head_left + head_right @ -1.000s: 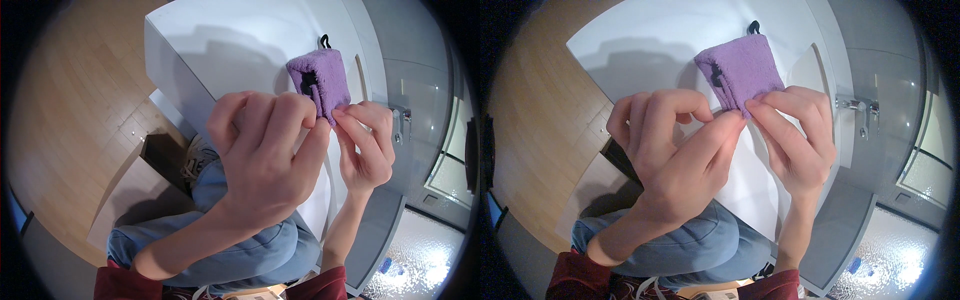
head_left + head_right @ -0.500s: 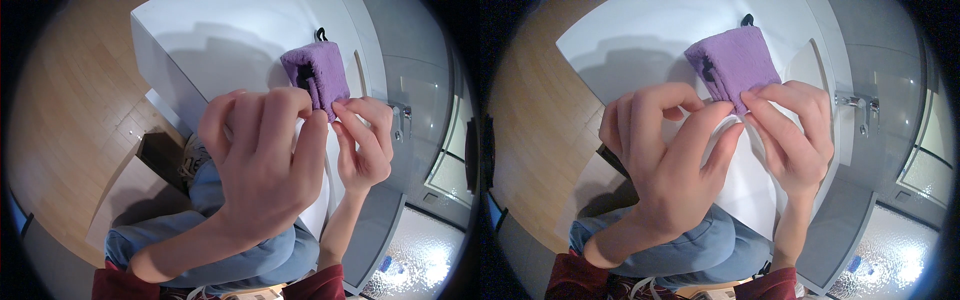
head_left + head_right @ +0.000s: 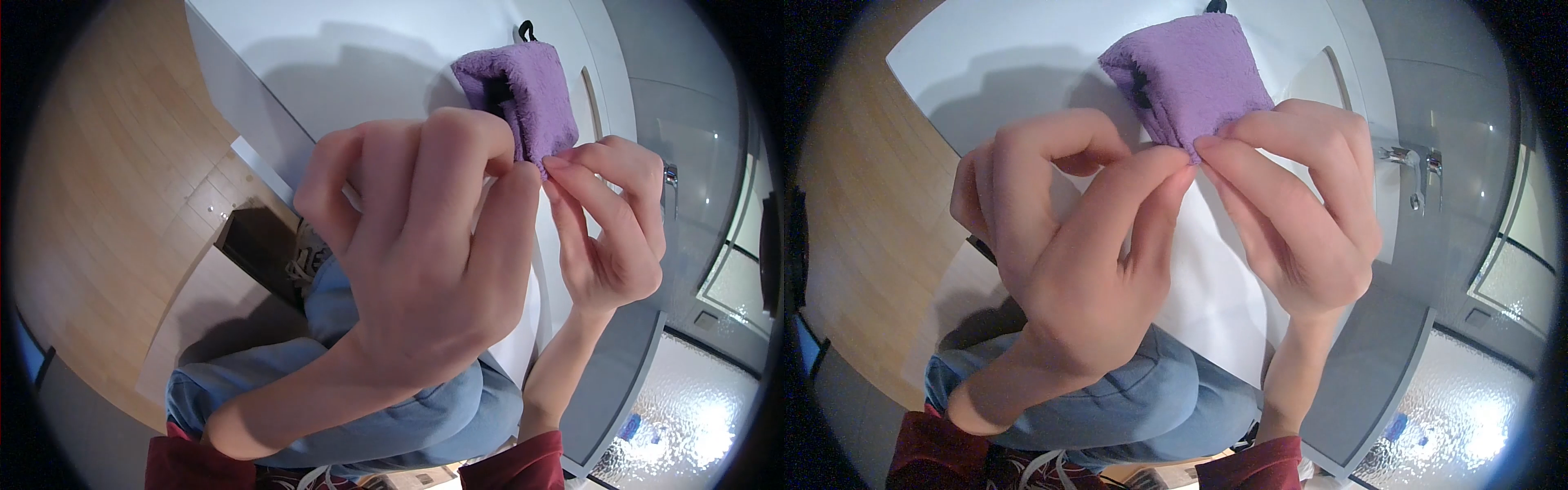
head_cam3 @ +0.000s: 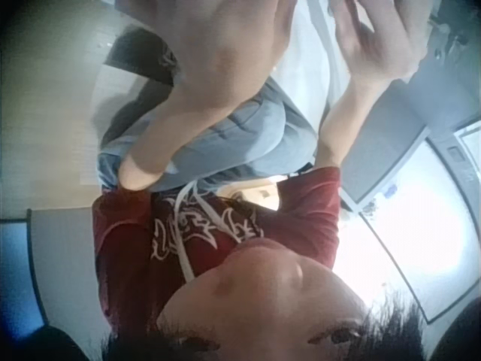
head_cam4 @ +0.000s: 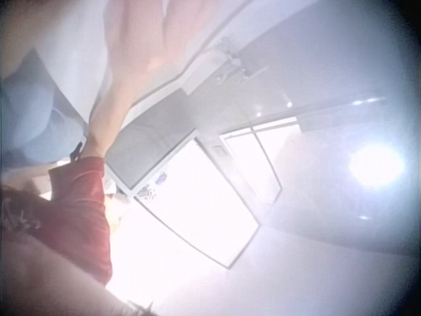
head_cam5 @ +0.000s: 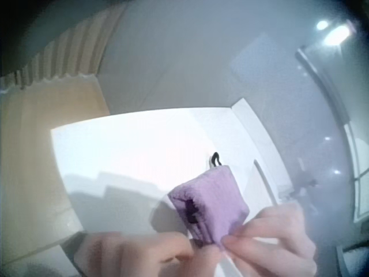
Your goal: The person folds a small purple cloth by bringing the corners together over a sink counter.
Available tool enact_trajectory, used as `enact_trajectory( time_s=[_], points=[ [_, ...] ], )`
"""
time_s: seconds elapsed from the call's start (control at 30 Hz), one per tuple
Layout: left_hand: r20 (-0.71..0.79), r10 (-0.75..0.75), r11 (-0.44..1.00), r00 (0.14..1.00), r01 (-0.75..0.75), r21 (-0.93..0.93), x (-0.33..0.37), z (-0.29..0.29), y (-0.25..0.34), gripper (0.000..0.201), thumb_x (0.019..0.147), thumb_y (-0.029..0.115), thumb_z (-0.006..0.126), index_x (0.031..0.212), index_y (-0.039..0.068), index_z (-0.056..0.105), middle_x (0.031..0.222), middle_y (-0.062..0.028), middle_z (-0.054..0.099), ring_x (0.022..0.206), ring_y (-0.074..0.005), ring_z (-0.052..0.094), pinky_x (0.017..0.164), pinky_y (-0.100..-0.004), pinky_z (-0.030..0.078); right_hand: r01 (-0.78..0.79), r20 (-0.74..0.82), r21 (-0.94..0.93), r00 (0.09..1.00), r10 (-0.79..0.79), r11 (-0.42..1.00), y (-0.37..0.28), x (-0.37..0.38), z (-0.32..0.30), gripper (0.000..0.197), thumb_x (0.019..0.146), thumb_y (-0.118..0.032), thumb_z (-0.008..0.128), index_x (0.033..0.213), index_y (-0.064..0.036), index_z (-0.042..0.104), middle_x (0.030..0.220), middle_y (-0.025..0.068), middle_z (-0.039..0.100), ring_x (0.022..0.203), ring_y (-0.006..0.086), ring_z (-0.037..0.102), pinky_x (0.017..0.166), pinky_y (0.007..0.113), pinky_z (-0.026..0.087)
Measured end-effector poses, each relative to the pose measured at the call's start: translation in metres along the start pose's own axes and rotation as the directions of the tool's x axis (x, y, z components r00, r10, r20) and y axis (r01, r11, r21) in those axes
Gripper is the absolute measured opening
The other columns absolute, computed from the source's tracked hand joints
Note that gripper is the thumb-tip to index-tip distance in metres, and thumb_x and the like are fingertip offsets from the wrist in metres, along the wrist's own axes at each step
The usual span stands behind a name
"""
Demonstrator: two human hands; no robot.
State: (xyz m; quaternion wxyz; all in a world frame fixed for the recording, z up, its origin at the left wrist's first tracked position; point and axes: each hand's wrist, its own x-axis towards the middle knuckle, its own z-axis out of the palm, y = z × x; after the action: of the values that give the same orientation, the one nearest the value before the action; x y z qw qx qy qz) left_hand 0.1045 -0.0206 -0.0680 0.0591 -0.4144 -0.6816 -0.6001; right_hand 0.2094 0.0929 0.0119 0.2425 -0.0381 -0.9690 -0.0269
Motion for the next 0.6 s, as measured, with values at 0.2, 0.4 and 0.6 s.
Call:
enact_trajectory(
  time_s=[0.2, 0.4, 0.6],
  points=[
    [0.034, -0.010, 0.999, 0.999, 0.011, -0.031, -0.002, 0.005, 0.002, 0.018, 0.077, 0.015, 0.084, 0.093, 0.012, 0.075, 0.097, 0.0016, 0.060, 0.090, -0.0184, 0.055, 0.091, -0.0391, 0.031, 0.080, -0.021, -0.052, 0.997, -0.081, 0.995, 0.007, -0.012, -0.001, 0.035, 0.057, -0.002, 0.084, 0.091, 0.0003, 0.078, 0.091, 0.0095, 0.070, 0.081, 0.0270, 0.062, 0.070, 0.036, 0.050],
    [0.043, -0.001, 1.000, 0.999, 0.002, -0.031, -0.007, -0.002, -0.002, 0.027, 0.073, 0.012, 0.086, 0.099, 0.012, 0.076, 0.102, -0.0012, 0.061, 0.095, -0.0203, 0.055, 0.093, -0.0390, 0.034, 0.064, -0.033, -0.010, 0.997, -0.064, 0.998, 0.014, -0.019, -0.003, 0.037, 0.059, -0.006, 0.086, 0.096, -0.0021, 0.080, 0.093, 0.0084, 0.070, 0.083, 0.0252, 0.063, 0.071, 0.035, 0.050],
    [0.001, 0.030, 0.996, 1.000, -0.029, -0.086, -0.008, -0.006, -0.017, 0.033, 0.071, 0.006, 0.084, 0.103, 0.011, 0.076, 0.110, -0.0043, 0.062, 0.098, -0.0227, 0.056, 0.095, -0.0374, 0.037, 0.006, -0.034, -0.035, 0.999, -0.007, 0.999, 0.016, -0.022, 0.002, 0.039, 0.063, -0.004, 0.086, 0.101, -0.0031, 0.081, 0.096, 0.0076, 0.069, 0.086, 0.0231, 0.064, 0.073, 0.033, 0.049]
  ],
)
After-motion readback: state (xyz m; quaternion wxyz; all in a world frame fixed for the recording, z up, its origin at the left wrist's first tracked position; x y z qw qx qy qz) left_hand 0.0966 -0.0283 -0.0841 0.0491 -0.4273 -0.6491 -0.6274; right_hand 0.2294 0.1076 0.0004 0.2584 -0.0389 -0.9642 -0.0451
